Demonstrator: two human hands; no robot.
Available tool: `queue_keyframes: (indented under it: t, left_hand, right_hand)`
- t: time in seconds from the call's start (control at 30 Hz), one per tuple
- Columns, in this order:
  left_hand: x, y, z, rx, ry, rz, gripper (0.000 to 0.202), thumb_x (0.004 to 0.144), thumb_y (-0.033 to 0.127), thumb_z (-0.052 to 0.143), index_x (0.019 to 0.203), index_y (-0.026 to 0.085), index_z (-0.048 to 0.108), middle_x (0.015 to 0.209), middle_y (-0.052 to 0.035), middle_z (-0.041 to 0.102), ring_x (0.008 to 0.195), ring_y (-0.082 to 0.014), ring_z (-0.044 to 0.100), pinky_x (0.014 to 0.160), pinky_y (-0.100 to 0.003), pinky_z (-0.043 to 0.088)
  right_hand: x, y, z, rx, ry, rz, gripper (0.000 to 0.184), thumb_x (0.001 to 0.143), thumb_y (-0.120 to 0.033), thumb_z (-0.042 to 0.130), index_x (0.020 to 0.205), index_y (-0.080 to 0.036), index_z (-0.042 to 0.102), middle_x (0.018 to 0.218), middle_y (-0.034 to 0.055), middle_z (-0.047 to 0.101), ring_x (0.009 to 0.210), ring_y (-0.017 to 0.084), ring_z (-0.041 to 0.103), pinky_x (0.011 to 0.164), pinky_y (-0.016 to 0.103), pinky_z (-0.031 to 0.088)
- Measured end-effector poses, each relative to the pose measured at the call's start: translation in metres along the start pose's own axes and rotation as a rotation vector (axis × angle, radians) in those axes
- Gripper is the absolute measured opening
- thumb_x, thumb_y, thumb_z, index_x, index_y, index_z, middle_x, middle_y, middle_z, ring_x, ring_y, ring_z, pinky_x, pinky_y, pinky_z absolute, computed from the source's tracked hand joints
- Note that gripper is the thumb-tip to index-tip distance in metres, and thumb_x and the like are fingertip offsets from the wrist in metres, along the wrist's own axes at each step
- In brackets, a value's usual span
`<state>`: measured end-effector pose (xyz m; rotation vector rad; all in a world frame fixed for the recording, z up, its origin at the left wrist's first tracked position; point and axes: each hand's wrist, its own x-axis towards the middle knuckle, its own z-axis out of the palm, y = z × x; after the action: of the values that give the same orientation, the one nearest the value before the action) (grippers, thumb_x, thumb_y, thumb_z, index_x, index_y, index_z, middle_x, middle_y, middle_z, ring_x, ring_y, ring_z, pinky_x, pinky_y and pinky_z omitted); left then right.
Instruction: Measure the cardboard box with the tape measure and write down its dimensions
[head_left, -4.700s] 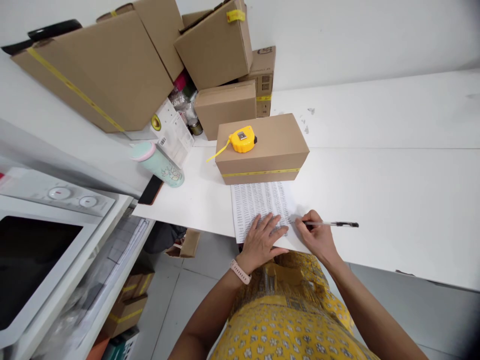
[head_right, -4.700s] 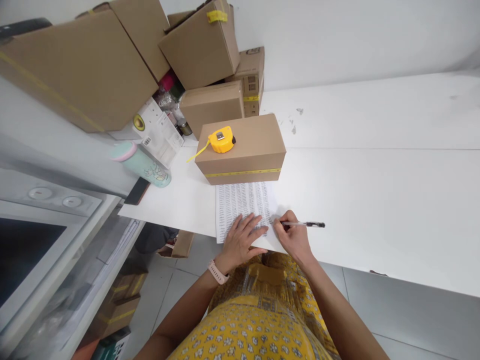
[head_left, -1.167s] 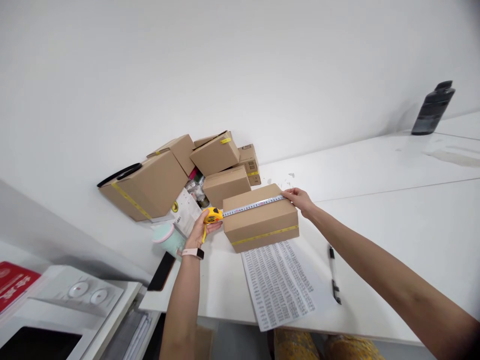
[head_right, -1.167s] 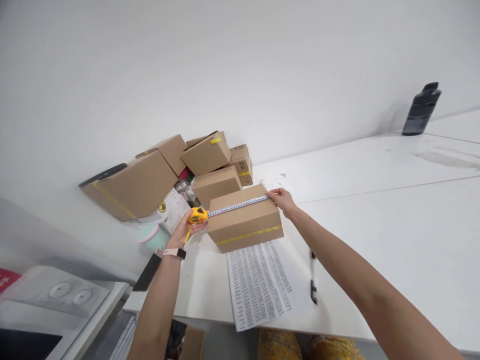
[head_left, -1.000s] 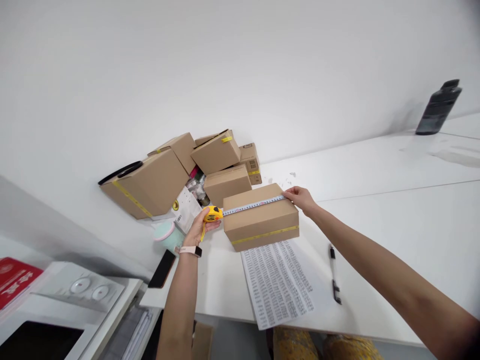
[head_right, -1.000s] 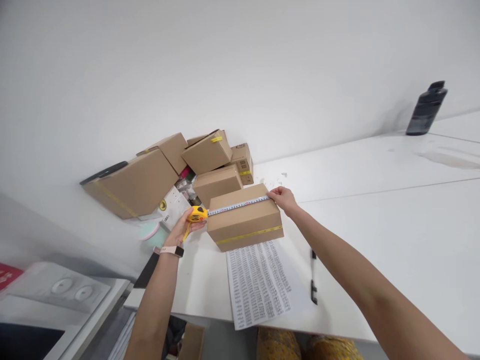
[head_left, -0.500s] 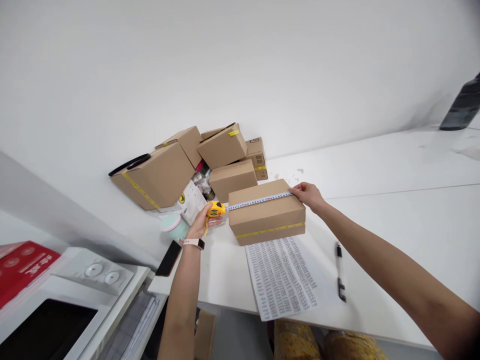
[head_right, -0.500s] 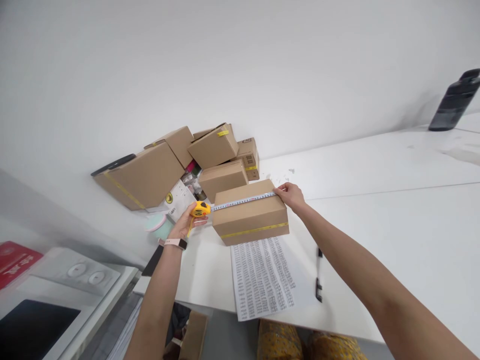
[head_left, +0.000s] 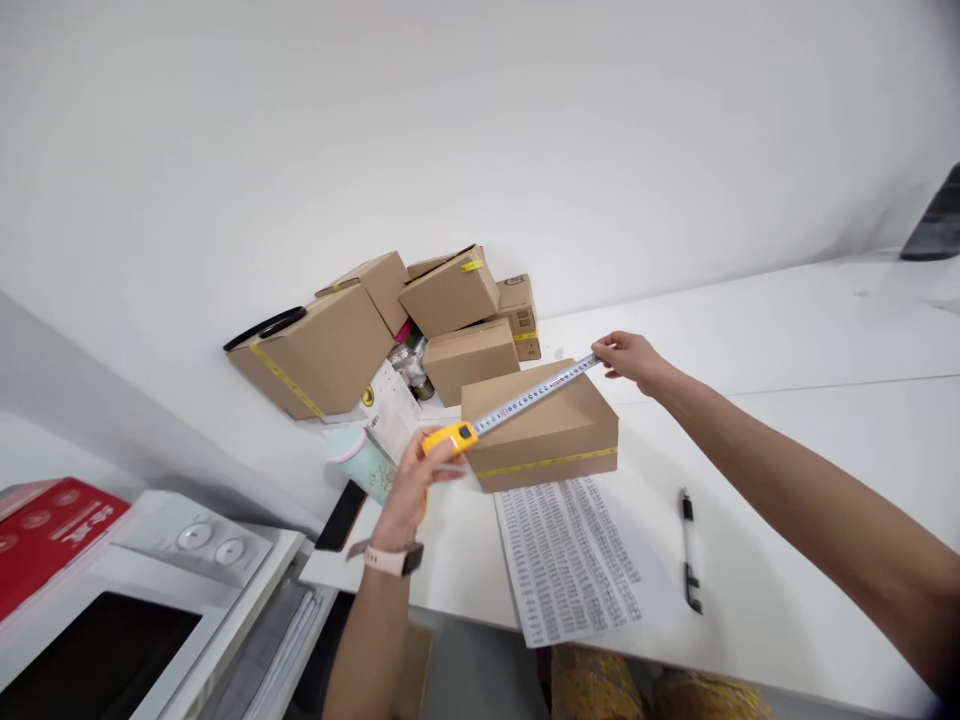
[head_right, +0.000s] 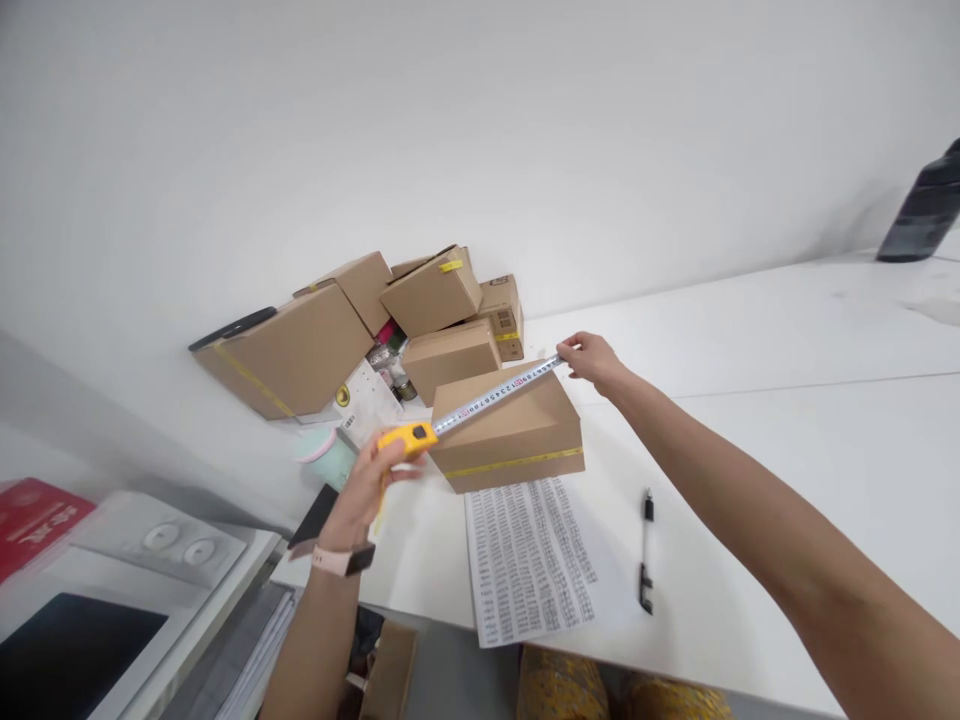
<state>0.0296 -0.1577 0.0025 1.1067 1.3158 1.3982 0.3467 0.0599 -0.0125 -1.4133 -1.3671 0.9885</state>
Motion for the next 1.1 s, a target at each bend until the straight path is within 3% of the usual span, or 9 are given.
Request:
queue_keyframes:
  t: [0.07,0.17,0.2,0.3,0.5,0.67,0.87,1.0,1.1]
  left_hand:
    - [-0.03,-0.019,0.019,-0.026,-0.168,-0.105,0.052,0.077,0.045,0.078,0.116,0.017,0.06,0.101,-0.0081,0.072,0.057,-0.0119,0.064,0.056,-0.027,0.056]
    - [-0.063,-0.059,0.055,-0.135,-0.414,-0.296,0.051,0.074,0.044,0.075,0.114,0.016,0.061,0.096,-0.0065,0.068,0.051,-0.0132,0.064,0.049,-0.028,0.053]
    - [-0.069,-0.07,0.067,-0.193,-0.444,-0.328,0.051,0.072,0.042,0.075,0.114,0.017,0.06,0.1,-0.0073,0.068,0.053,-0.0136,0.065,0.049,-0.028,0.054]
    - [-0.072,-0.087,0.102,-0.348,-0.383,-0.287,0.051,0.071,0.046,0.073,0.11,0.018,0.057,0.107,-0.0086,0.068,0.052,-0.0117,0.062,0.044,-0.024,0.047]
    - [-0.041,-0.07,0.148,-0.461,-0.068,-0.246,0.053,0.069,0.054,0.076,0.103,0.018,0.058,0.089,-0.0034,0.068,0.051,-0.0094,0.058,0.048,-0.023,0.043]
    - [-0.019,-0.063,0.16,-0.48,0.066,-0.236,0.057,0.064,0.054,0.08,0.103,0.02,0.056,0.081,0.0012,0.065,0.048,-0.008,0.056,0.046,-0.021,0.039]
    - [-0.009,-0.058,0.161,-0.488,0.106,-0.214,0.057,0.062,0.055,0.081,0.098,0.021,0.052,0.078,0.0022,0.063,0.045,-0.0062,0.052,0.044,-0.02,0.033]
    - [-0.015,-0.054,0.163,-0.449,0.11,-0.142,0.053,0.066,0.049,0.08,0.1,0.022,0.051,0.082,0.0034,0.061,0.046,-0.0057,0.051,0.045,-0.021,0.033]
    - [-0.021,-0.055,0.164,-0.405,0.094,-0.07,0.054,0.068,0.047,0.08,0.106,0.023,0.051,0.083,0.0037,0.059,0.048,-0.0055,0.05,0.045,-0.021,0.034]
  right_hand:
    - [0.003,-0.014,0.001,0.042,-0.042,-0.044,0.012,0.087,-0.022,0.07,0.08,-0.018,0.061,0.079,0.0045,0.067,0.068,0.012,0.06,0.059,0.021,0.052]
    - [0.005,-0.026,0.014,0.057,-0.171,-0.091,0.012,0.087,-0.019,0.071,0.078,-0.017,0.062,0.075,0.0041,0.066,0.068,0.011,0.059,0.062,0.021,0.051]
    - [0.005,-0.027,0.021,0.032,-0.2,-0.105,0.013,0.087,-0.021,0.071,0.078,-0.017,0.062,0.073,0.0036,0.066,0.066,0.011,0.059,0.063,0.022,0.051]
    - [0.006,-0.024,0.045,-0.078,-0.206,-0.158,0.017,0.085,-0.028,0.073,0.076,-0.018,0.063,0.072,0.0026,0.066,0.068,0.013,0.058,0.066,0.025,0.049]
    - [0.006,-0.01,0.084,-0.189,-0.217,-0.256,0.018,0.084,-0.036,0.07,0.078,-0.02,0.066,0.084,0.0036,0.072,0.079,0.017,0.063,0.074,0.027,0.047]
    - [-0.001,-0.01,0.089,-0.268,-0.247,-0.2,0.033,0.077,-0.052,0.078,0.072,-0.022,0.067,0.069,0.0029,0.067,0.071,0.019,0.062,0.066,0.029,0.046]
    - [-0.021,-0.013,0.078,0.108,-0.609,0.004,0.038,0.073,-0.05,0.085,0.071,-0.018,0.065,0.066,0.0024,0.064,0.057,0.01,0.052,0.054,0.023,0.044]
    - [-0.036,-0.013,0.062,0.096,-0.666,-0.017,0.048,0.068,-0.06,0.086,0.068,-0.017,0.064,0.064,0.0017,0.062,0.056,0.009,0.05,0.052,0.022,0.043]
    - [-0.055,-0.018,0.044,0.045,-0.815,-0.077,0.058,0.07,-0.073,0.076,0.071,-0.016,0.071,0.066,0.0041,0.064,0.061,0.012,0.053,0.056,0.025,0.044]
